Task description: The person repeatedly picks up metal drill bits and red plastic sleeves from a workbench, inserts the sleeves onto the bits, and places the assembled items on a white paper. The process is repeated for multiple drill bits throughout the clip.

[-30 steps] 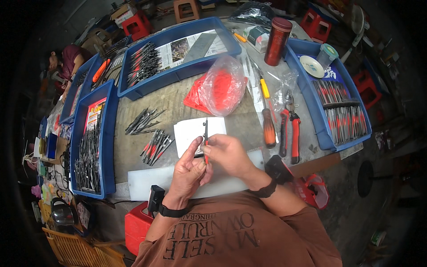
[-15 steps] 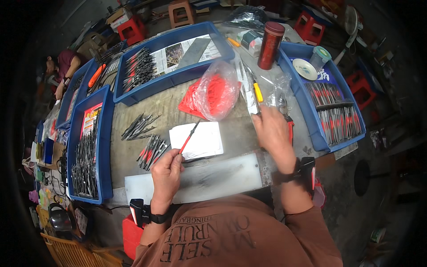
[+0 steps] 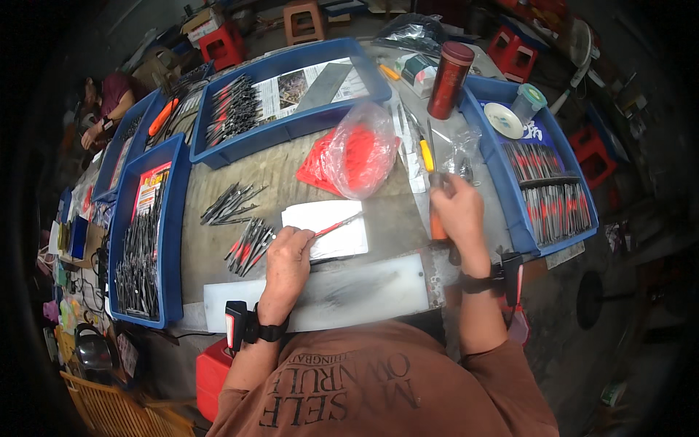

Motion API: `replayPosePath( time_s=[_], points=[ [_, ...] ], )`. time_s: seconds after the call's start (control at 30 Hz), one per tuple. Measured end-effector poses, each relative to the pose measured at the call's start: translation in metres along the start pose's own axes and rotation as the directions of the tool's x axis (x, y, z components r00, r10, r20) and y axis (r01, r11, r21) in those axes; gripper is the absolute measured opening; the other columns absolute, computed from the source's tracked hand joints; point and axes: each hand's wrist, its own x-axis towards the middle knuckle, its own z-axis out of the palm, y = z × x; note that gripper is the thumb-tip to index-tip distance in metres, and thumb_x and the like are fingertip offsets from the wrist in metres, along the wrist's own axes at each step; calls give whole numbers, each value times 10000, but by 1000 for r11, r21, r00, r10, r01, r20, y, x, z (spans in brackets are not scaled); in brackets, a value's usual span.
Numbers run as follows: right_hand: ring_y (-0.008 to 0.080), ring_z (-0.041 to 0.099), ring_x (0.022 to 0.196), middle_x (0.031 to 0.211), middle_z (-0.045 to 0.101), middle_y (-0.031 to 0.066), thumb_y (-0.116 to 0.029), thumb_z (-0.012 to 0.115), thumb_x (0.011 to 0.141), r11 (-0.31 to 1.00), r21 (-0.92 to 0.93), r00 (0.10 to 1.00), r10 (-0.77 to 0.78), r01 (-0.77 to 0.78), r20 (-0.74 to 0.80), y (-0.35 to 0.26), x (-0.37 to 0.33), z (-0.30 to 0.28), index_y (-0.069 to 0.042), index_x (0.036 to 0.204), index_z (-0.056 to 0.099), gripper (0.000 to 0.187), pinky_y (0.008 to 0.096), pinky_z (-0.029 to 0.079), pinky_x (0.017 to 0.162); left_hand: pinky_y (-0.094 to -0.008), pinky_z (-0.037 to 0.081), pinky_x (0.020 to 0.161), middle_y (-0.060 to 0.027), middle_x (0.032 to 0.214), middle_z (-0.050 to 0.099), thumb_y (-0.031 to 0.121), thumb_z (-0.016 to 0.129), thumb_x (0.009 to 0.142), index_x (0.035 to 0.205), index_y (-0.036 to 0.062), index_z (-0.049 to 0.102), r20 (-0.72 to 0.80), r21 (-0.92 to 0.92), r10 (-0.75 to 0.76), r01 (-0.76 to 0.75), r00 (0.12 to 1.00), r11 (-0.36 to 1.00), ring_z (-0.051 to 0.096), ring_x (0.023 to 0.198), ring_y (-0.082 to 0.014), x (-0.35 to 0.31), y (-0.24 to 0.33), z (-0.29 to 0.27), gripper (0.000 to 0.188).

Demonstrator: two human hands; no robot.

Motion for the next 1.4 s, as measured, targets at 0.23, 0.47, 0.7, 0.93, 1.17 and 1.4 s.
replayPosePath(
  time_s=[0.23,0.47,0.7,0.93,1.17,1.4],
  points=[
    [216,616,808,911,599,109,-113,589,798,268,951,897,-367,-150,245,-38,-12,12,35,1051,515,302,300,500,752,-362,445,589,-134,709,551,5,634,722,790,3,626,0,-8,-5,5,1000,1000,558,659,-304,1,-3,1,68],
    [238,588,844,938,572,147,-76,522,816,239,950,870,-403,-199,284,-80,-25,69,16,1124,461,328,342,463,799,-363,448,594,-132,711,556,3,635,720,771,-3,621,-16,-57,-14,13,1000,998,564,662,-302,2,-2,-1,53],
    [170,506,624,715,476,77,-109,582,814,228,970,842,-537,87,51,-120,-28,49,-34,970,466,208,281,441,601,-366,449,596,-134,711,554,8,627,725,765,-7,620,3,-35,-11,11,1000,999,560,660,-309,4,-1,-1,44],
    [65,480,462,569,512,23,0,616,790,592,806,928,-306,12,211,-125,-36,83,-70,803,437,192,224,363,379,-376,448,592,-134,707,551,3,609,723,759,3,623,11,-32,-22,22,1000,999,559,657,-313,2,0,-1,38],
    [104,503,487,650,542,61,-32,589,807,266,874,788,-587,406,-187,-117,-29,64,-55,736,430,176,244,377,366,-379,445,585,-132,701,549,-3,603,727,758,2,622,-10,-25,-17,17,1000,1000,557,652,-319,2,1,0,37],
    [52,434,410,555,492,12,0,610,790,494,820,857,-516,290,8,-88,-31,115,-51,747,440,183,209,310,334,-370,450,591,-142,716,552,3,626,725,769,-7,617,-35,-89,-21,18,999,996,560,660,-315,-1,-2,-2,46]
  ],
)
